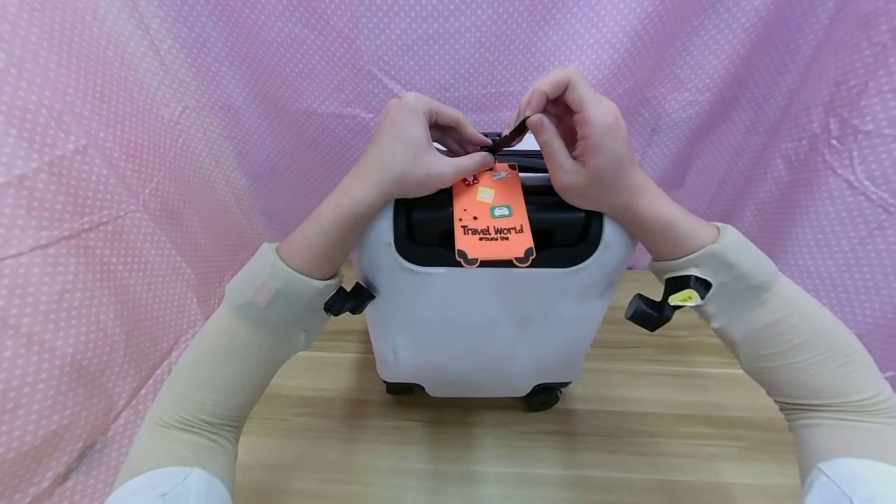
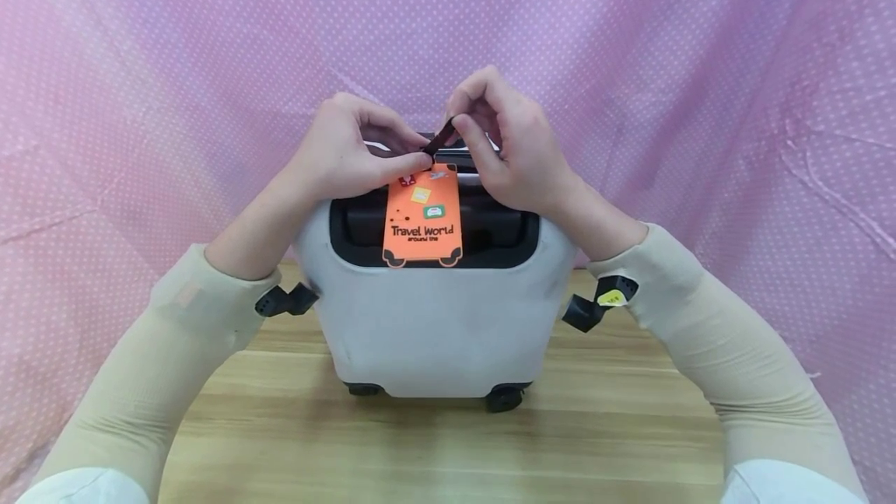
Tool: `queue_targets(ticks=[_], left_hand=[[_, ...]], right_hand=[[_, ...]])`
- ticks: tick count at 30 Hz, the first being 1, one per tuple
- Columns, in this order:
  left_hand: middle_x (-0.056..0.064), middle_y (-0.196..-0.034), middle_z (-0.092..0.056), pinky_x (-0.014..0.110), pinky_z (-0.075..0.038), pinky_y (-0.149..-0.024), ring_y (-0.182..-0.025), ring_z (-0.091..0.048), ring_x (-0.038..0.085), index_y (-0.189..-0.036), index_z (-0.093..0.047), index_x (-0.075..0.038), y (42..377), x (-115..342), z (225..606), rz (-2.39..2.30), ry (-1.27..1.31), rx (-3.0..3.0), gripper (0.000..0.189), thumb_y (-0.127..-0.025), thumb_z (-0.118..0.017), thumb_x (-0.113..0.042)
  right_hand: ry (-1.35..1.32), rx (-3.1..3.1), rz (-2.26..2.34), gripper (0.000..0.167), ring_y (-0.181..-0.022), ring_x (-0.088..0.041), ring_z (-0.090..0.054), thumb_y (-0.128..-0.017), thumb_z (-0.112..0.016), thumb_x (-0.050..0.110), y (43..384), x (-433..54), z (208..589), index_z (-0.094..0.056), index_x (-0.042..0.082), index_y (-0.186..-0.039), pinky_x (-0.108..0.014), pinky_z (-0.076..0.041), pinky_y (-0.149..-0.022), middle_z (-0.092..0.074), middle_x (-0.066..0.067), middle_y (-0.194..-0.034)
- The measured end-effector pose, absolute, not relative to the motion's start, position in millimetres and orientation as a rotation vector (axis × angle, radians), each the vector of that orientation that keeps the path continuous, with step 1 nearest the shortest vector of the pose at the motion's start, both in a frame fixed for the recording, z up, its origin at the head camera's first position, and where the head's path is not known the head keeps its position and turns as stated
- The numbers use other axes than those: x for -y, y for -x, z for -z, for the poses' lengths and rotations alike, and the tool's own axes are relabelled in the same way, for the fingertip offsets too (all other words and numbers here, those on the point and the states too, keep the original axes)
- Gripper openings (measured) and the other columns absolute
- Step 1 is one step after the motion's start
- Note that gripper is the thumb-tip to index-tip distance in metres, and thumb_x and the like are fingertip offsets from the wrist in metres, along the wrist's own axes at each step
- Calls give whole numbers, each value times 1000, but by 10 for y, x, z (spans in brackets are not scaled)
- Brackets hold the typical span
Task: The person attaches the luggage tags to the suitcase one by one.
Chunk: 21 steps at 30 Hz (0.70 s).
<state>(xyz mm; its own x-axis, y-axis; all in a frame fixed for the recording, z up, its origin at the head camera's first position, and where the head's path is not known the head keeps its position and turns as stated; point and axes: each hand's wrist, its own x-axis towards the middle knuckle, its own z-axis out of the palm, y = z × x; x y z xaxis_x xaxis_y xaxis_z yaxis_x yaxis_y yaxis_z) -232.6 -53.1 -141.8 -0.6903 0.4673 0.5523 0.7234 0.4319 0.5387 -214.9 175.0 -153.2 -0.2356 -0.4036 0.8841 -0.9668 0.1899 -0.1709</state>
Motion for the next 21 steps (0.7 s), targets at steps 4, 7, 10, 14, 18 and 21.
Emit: queue_targets(ticks=[4,7,10,14,18,21], left_hand=[[2,-93,-84,23,-64,-78,-83,-80,10,-99,-86,-13,2335,527,1410,1127,1025,2394,15,-87,-85,-22],[3,-97,-84,25,-65,-81,-86,-81,11,-103,-85,-12,2341,528,1409,1153,1042,2405,18,-87,-85,-20],[6,-97,-84,25,-65,-82,-86,-81,13,-103,-85,-10,2346,535,1407,1188,1047,2413,20,-86,-85,-19],[9,-93,-84,25,-65,-81,-84,-80,14,-99,-85,-7,2372,579,1403,1220,1015,2424,20,-84,-87,-19],[8,-92,-84,24,-65,-80,-83,-80,13,-98,-85,-8,2399,613,1404,1211,980,2434,19,-83,-87,-20],[7,-93,-84,24,-65,-80,-83,-80,12,-99,-85,-8,2400,621,1408,1195,967,2441,20,-84,-87,-21]], right_hand=[[-1272,1778,-1038,5,-90,-6,-71,-100,-53,-13,2163,-1752,1527,-51,-18,-101,-17,-61,-81,-65,2,-98],[-1263,1789,-1092,2,-88,-7,-70,-100,-51,-15,2186,-1759,1527,-51,-16,-101,-19,-61,-81,-64,8,-98],[-1248,1791,-1144,4,-84,-8,-71,-100,-52,-16,2219,-1763,1523,-52,-13,-102,-20,-62,-78,-63,10,-95],[-1227,1831,-1159,7,-82,-11,-72,-100,-56,-13,2289,-1719,1502,-55,-16,-106,-20,-62,-76,-63,6,-93],[-1183,1931,-1098,13,-92,-14,-71,-98,-64,-9,2343,-1673,1476,-66,-15,-109,-20,-63,-84,-64,3,-106],[-1172,1991,-1008,15,-98,-11,-70,-94,-72,-7,2366,-1673,1445,-75,-11,-107,-19,-62,-89,-66,-4,-112]])
